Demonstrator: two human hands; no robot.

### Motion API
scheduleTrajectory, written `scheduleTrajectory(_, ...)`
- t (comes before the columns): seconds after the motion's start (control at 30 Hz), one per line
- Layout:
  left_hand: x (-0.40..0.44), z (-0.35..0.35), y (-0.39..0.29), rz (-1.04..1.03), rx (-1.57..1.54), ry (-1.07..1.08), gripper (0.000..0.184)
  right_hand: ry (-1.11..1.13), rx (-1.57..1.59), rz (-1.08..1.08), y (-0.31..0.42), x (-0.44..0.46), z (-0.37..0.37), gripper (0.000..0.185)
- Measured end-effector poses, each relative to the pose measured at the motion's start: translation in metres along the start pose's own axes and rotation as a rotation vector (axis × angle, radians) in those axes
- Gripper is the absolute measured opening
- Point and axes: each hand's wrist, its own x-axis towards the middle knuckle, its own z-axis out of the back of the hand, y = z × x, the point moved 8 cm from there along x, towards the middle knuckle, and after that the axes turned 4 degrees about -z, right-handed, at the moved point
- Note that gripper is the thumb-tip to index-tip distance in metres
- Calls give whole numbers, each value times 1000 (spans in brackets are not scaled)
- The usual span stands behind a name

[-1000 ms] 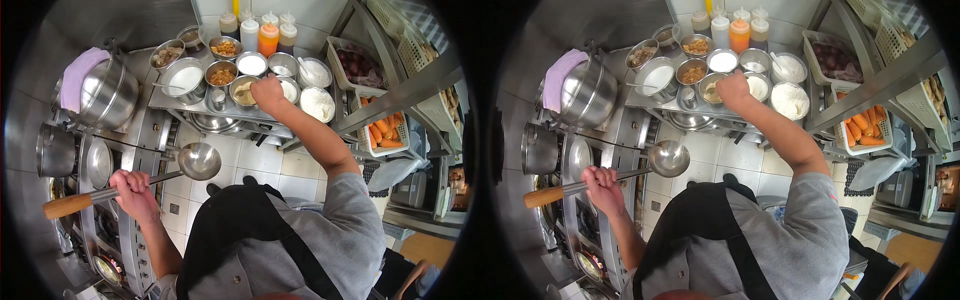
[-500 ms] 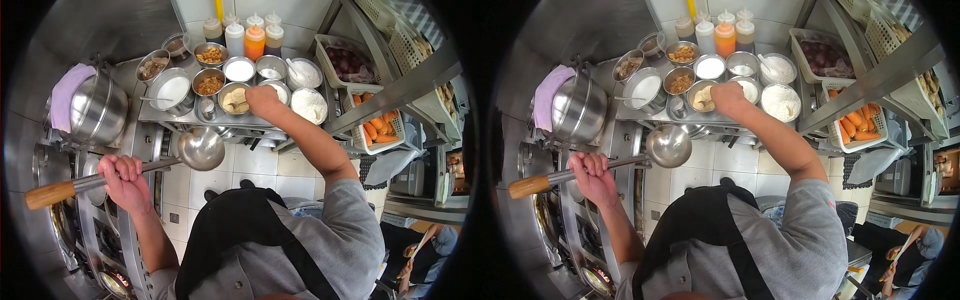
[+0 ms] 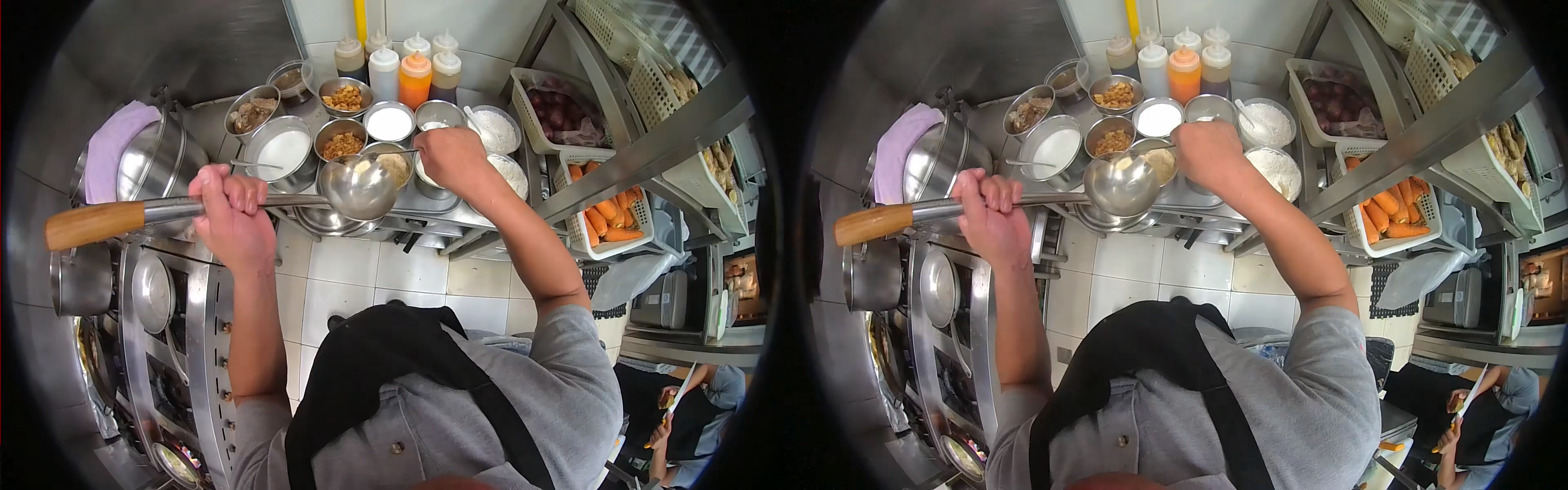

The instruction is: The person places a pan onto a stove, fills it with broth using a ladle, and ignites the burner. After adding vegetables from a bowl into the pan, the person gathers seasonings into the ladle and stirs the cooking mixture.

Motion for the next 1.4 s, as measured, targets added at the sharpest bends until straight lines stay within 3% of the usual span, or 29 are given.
scheduleTrajectory(0.17, -2, -8, 3, -11, -17, 34, 24, -177, -195, 76, -15, 35, -23, 6)
scheduleTrajectory(0.47, -5, 11, -10, -3, 83, -30, 24, 48, -333, 71, -17, 92, -96, 8)
scheduleTrajectory(0.63, -4, 15, -13, -29, 97, -20, 23, 206, -97, -141, -31, 87, -89, 18)
scheduleTrajectory(0.93, 4, 5, -7, -32, 63, -33, 24, 193, 159, -288, -67, 68, -92, 22)
scheduleTrajectory(1.4, -1, -4, -2, -46, 91, -37, 24, 190, 210, -296, -66, 54, -83, 20)
